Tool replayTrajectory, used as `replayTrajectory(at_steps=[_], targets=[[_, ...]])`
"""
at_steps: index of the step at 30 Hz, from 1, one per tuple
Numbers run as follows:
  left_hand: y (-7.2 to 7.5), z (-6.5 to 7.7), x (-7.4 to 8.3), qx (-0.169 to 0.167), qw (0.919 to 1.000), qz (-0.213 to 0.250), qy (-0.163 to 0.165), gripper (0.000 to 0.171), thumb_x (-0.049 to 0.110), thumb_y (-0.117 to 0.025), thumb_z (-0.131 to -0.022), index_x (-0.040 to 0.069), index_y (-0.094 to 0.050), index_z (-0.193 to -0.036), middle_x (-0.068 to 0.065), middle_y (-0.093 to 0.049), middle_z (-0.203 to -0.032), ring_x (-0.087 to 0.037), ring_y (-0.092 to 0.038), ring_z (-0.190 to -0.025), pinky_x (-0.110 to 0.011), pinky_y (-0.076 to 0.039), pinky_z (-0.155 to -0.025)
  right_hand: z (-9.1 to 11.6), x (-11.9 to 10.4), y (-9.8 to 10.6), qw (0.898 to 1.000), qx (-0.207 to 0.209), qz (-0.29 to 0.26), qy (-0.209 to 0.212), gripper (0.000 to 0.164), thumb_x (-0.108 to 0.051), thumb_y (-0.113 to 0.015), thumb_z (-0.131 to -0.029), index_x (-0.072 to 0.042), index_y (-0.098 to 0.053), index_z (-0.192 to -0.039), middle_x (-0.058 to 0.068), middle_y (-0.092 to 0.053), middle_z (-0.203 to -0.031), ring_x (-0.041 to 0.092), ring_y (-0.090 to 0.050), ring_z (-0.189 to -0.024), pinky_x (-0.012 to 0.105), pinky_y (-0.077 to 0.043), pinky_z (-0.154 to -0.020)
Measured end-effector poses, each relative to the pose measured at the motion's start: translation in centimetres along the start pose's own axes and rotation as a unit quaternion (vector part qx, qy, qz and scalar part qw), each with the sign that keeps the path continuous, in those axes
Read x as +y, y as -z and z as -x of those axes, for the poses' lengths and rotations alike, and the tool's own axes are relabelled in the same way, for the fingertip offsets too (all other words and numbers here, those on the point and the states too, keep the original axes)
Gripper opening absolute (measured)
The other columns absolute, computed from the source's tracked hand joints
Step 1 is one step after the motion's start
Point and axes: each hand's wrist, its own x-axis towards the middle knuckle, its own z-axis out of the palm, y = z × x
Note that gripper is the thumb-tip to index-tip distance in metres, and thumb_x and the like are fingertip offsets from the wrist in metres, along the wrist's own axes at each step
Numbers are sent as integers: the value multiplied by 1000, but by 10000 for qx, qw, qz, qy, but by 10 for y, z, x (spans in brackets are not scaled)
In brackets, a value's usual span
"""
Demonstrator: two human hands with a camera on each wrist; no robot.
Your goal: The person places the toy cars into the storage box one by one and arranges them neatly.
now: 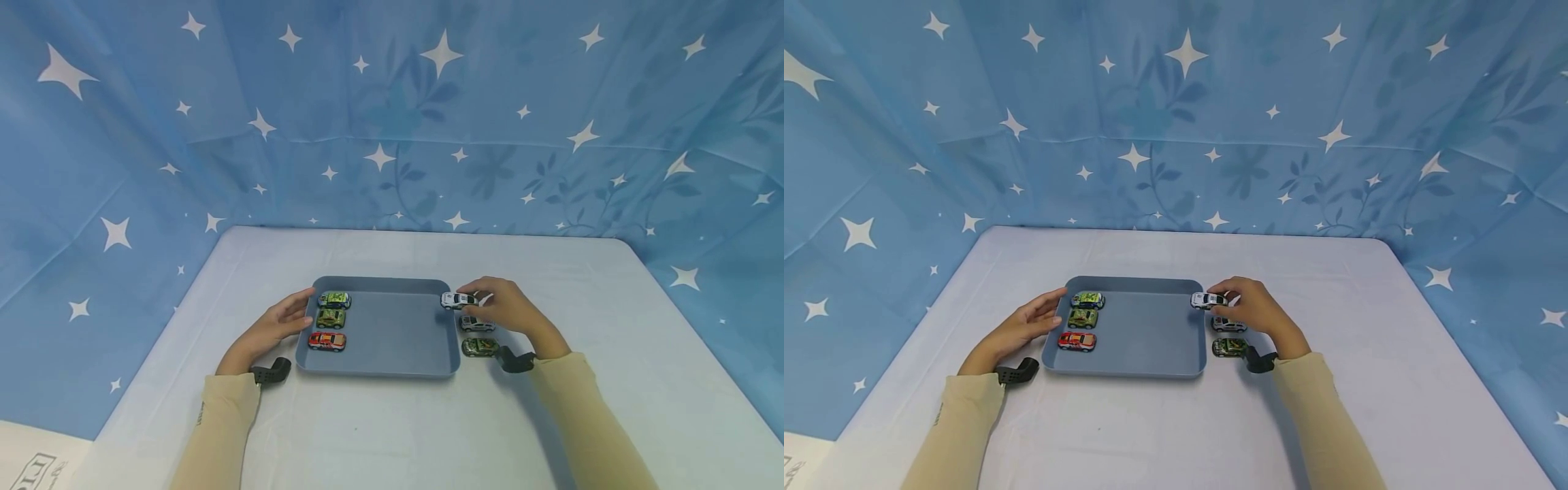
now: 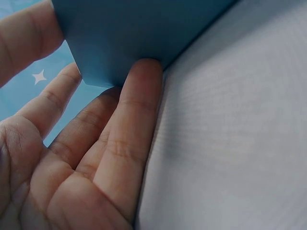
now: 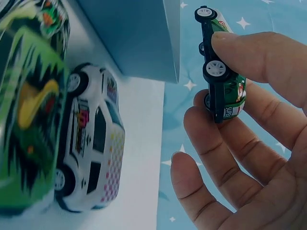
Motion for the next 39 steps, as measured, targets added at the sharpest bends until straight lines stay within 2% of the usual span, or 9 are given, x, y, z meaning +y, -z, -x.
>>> replayTrajectory(at_steps=[19,34,39], targets=[[1,-1,-1,3,10000,-10,20,76,23,-65,-110,6,-25,-172,-29,-22,-175,-56,-22,-159,-68,-28,-125,-14,-14,-17,9996,-79,32,251,31,-3,-83,-95,4,-76,-125,18,-75,-118,30,-70,-101,49,-63,-88],[1,-2,-1,55,10000,-17,72,76,21,-65,-109,6,-26,-172,-27,-24,-175,-55,-22,-159,-68,-28,-125,-28,-28,-30,9990,-61,-104,422,30,-3,-83,-94,4,-78,-123,16,-75,-114,25,-67,-95,43,-62,-83],[1,-2,-1,51,9999,-41,76,76,22,-66,-109,7,-27,-172,-26,-23,-176,-55,-21,-160,-68,-27,-126,-34,-31,-34,9993,-154,-156,307,31,-4,-83,-95,4,-77,-125,17,-75,-118,24,-68,-97,42,-61,-84]])
